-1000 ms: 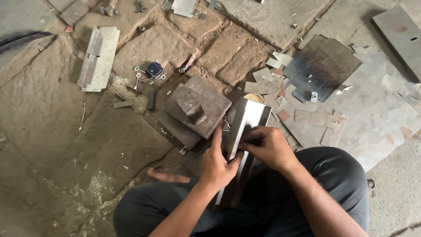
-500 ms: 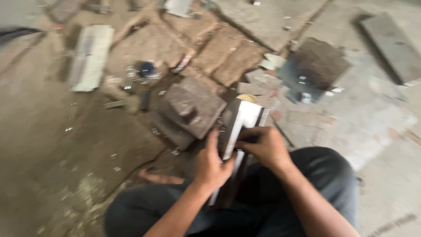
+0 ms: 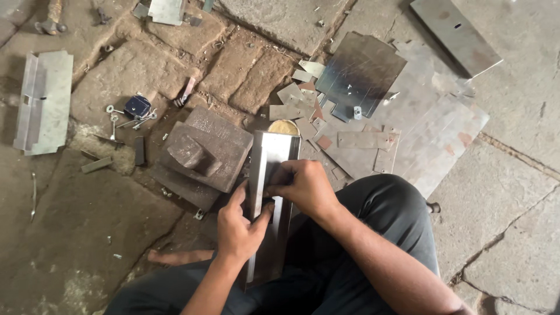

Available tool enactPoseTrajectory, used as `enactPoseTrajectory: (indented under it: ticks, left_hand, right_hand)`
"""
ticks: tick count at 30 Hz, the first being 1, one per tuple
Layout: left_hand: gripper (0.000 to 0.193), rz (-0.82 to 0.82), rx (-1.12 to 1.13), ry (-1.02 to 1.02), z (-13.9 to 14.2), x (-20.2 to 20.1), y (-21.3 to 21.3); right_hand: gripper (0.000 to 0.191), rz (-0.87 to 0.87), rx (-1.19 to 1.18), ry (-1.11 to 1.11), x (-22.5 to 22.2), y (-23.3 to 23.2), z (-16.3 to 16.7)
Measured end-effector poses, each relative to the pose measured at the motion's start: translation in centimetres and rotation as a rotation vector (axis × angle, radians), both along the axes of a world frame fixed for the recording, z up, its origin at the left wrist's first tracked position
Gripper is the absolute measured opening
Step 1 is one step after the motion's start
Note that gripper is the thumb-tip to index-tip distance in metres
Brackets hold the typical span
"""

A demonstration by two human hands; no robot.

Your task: The person sits on the floor and assembles a metal component by inserting a small black part into a rectangular metal sheet. They use a hammer to tap the part into place and a wrench to tighten a bolt, repeatedly checking the fit and adjusting the assembly.

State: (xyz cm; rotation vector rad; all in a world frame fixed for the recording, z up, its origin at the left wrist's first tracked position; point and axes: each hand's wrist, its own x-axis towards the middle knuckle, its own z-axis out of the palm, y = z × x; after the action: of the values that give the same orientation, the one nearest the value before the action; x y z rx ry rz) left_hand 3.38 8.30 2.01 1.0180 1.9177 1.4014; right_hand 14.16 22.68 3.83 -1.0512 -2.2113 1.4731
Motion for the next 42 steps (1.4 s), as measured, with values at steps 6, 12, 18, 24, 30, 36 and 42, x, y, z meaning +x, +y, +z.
enactPoseTrajectory:
  ticks: [6, 12, 18, 24, 30, 36, 42]
  left_hand:
    - [0.077, -0.052, 0.352, 0.306, 3.4, -0.6, -0.2]
    - [0.109, -0.155, -0.115, 0.941, 9.2, -1.6, -0.3]
    - [0.080, -0.416, -0.135, 1.639, 11.4, -1.2, 0.7]
    - [0.074, -0.403, 0.103, 1.723, 9.3, -0.8, 1.1]
    - [0.079, -0.384, -0.014, 1.598, 8.0, -1.2, 1.4]
    - [0.102, 0.379, 0.280, 1.493, 7.6, -5.1, -5.2]
    - [0.147, 0.451, 0.299, 1.046, -0.7, -14.1, -3.9]
  right_hand:
    - [0.022, -0.020, -0.185, 0.288, 2.0, 1.0, 0.1]
    - [0.060, 0.285, -0.579, 0.626, 5.3, -0.7, 1.6]
    - [0.072, 0.142, -1.120, 0.972, 5.9, -4.4, 1.0]
    - [0.053, -0.120, -1.435, 0.756, 6.9, -3.0, 0.9]
    - [0.025, -0.265, -1.462, 0.756, 5.5, -2.1, 0.8]
    - [0.020, -0.321, -1.315, 0.992, 7.3, 1.8, -2.1]
    - [0.013, 0.106, -0.974, 1.396, 7.5, 4.7, -3.0]
